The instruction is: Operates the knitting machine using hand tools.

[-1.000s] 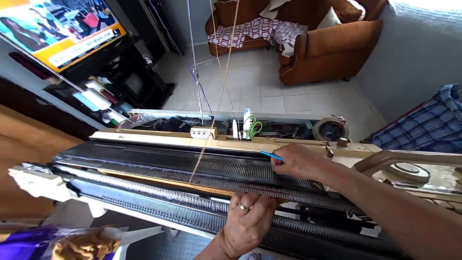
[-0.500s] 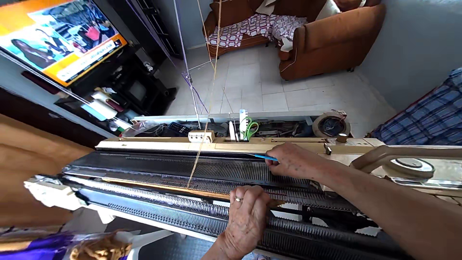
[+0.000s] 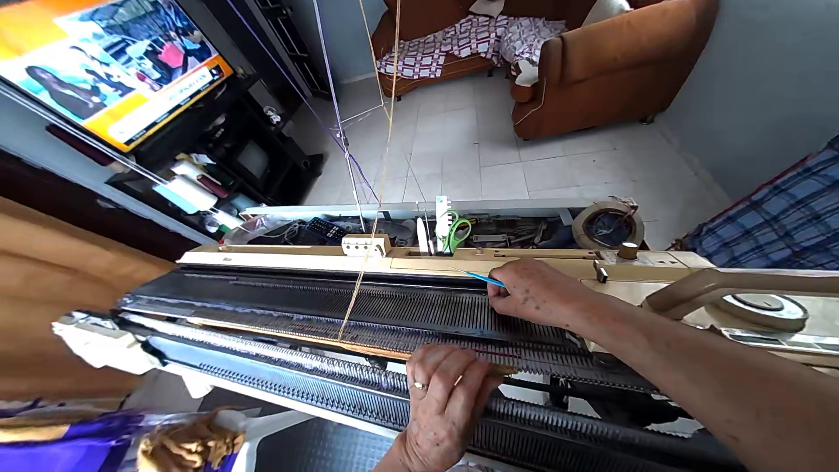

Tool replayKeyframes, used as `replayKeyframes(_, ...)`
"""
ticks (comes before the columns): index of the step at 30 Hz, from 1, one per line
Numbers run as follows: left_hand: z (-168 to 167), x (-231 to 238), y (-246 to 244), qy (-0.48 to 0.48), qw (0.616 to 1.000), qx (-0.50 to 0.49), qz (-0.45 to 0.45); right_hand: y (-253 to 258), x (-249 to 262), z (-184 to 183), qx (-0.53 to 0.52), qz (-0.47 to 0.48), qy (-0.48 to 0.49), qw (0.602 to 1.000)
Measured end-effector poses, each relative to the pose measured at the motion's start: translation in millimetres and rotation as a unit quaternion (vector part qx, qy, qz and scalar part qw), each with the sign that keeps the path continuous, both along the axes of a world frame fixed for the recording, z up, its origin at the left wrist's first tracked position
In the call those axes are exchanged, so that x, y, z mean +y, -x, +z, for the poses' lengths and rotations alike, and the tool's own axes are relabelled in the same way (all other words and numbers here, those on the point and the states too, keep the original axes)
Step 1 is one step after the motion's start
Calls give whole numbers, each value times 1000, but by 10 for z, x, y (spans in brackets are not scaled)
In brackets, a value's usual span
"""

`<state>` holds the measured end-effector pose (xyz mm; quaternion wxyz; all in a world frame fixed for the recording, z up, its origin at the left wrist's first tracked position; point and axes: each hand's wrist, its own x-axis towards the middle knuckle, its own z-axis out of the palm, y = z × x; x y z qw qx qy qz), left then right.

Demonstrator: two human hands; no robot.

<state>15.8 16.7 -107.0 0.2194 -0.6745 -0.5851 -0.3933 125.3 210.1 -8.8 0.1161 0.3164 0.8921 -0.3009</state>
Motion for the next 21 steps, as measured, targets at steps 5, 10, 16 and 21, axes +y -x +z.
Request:
replayKeyframes(5, 74, 10, -17, 3, 1000, -17, -8, -1, -3, 11, -8, -1, 0, 1000)
replayKeyframes(10, 127, 39, -69, 39, 998, -48, -3, 1, -6, 22, -9, 11, 3, 1000)
replayKeyframes(16, 157, 113, -156, 56, 997, -55, 25, -13, -9, 38, -4, 18, 10, 1000)
replayKeyframes(21, 49, 1, -110, 33, 999, -38, -1, -11, -28, 32, -5, 8, -5, 1000)
